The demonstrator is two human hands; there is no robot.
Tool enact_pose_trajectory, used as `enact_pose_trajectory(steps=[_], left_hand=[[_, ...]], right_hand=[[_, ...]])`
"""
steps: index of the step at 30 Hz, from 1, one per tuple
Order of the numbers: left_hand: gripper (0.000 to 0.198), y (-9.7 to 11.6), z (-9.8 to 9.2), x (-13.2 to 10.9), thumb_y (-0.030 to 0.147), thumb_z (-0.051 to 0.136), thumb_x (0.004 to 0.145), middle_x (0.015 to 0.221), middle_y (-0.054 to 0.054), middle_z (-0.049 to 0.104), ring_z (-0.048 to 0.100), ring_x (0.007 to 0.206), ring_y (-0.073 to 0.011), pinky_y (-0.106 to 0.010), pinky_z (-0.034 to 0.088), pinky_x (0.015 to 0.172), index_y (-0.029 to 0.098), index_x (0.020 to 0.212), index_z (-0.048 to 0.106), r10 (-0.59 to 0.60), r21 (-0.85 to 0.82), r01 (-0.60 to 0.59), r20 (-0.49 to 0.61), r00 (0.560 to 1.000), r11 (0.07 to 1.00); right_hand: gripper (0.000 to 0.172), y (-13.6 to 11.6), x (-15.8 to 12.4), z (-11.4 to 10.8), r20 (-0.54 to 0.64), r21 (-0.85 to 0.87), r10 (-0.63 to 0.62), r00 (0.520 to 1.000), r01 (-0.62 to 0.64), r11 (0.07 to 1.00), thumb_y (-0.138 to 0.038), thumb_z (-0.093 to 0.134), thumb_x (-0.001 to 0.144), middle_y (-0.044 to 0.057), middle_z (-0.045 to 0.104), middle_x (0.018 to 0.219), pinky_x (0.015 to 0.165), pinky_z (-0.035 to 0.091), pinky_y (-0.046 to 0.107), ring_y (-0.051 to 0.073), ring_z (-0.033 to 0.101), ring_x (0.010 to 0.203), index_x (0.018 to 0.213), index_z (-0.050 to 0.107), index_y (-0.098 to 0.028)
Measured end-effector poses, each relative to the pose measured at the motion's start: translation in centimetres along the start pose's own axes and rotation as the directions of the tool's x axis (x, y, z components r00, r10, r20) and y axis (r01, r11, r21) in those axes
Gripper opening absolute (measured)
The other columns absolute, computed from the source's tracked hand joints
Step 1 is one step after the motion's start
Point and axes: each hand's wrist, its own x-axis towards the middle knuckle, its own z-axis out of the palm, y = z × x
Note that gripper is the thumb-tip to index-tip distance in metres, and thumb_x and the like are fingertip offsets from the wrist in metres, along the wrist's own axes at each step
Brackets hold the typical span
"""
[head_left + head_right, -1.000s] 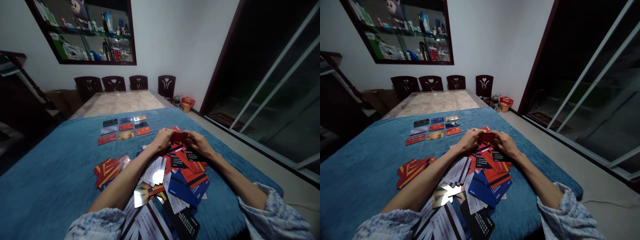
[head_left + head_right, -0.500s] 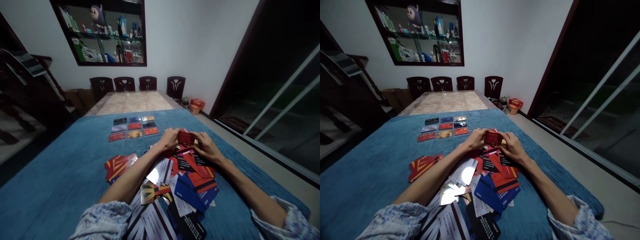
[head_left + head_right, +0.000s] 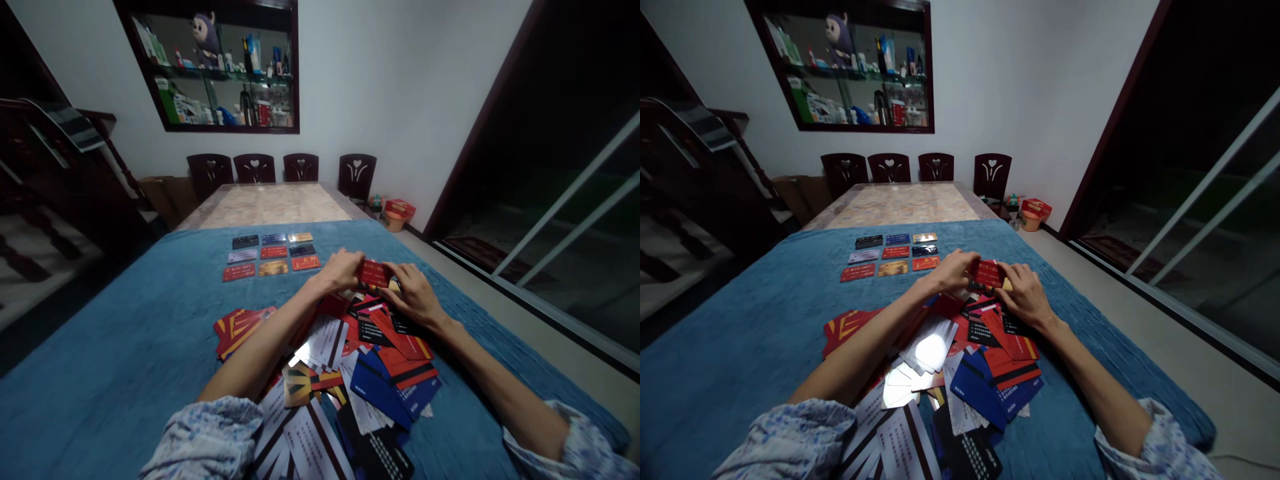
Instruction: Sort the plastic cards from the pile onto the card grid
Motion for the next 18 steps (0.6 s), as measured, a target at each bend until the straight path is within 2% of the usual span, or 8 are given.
enact_pose_trajectory(steps=[3,7,12,18], left_hand=[[0.046,0.2,-0.5,-0.4,0.042,0.07,0.078,0.114,-0.012,0.065,0.057,0.106,-0.0296,-0.037,0.048,0.086,0.017,0.114,0.057,0.011,0.039,-0.012,0.035,0.999,0.999],[0.046,0.6,-1.0,-1.2,0.037,0.067,0.08,0.124,-0.014,0.06,0.052,0.113,-0.0301,-0.041,0.047,0.091,0.016,0.118,0.052,0.014,0.086,-0.018,0.054,0.998,0.996],[0.031,0.5,-1.6,-2.6,0.023,0.06,0.083,0.119,-0.014,0.061,0.05,0.113,-0.0297,-0.042,0.045,0.092,0.014,0.112,0.052,-0.01,0.144,0.001,0.065,0.998,0.99],[0.034,-1.2,-1.4,-4.3,0.022,0.06,0.081,0.118,-0.013,0.059,0.05,0.111,-0.0286,-0.042,0.046,0.094,0.015,0.114,0.052,-0.009,0.16,0.005,0.023,1.0,0.987]], right_hand=[[0.049,-0.1,0.2,0.0,0.003,-0.038,-0.007,1.0,0.007,0.999,-0.039,0.051,0.09,0.015,0.059,0.111,0.081,0.044,0.041,0.031,0.05,0.102,0.135,0.052,-0.018],[0.049,-0.2,0.4,0.0,0.011,-0.068,-0.02,1.0,0.02,0.997,-0.04,0.052,0.09,0.017,0.057,0.115,0.082,0.044,0.041,0.031,0.048,0.106,0.133,0.055,-0.016],[0.049,-0.6,1.1,-0.3,0.055,-0.061,-0.052,0.997,0.055,0.997,-0.039,0.051,0.09,0.017,0.058,0.12,0.084,0.044,0.043,0.032,0.047,0.109,0.134,0.054,-0.018],[0.049,-1.8,2.7,-0.6,0.155,-0.036,-0.115,0.981,0.122,0.992,-0.041,0.053,0.09,0.017,0.06,0.122,0.083,0.042,0.042,0.031,0.047,0.107,0.133,0.055,-0.018]])
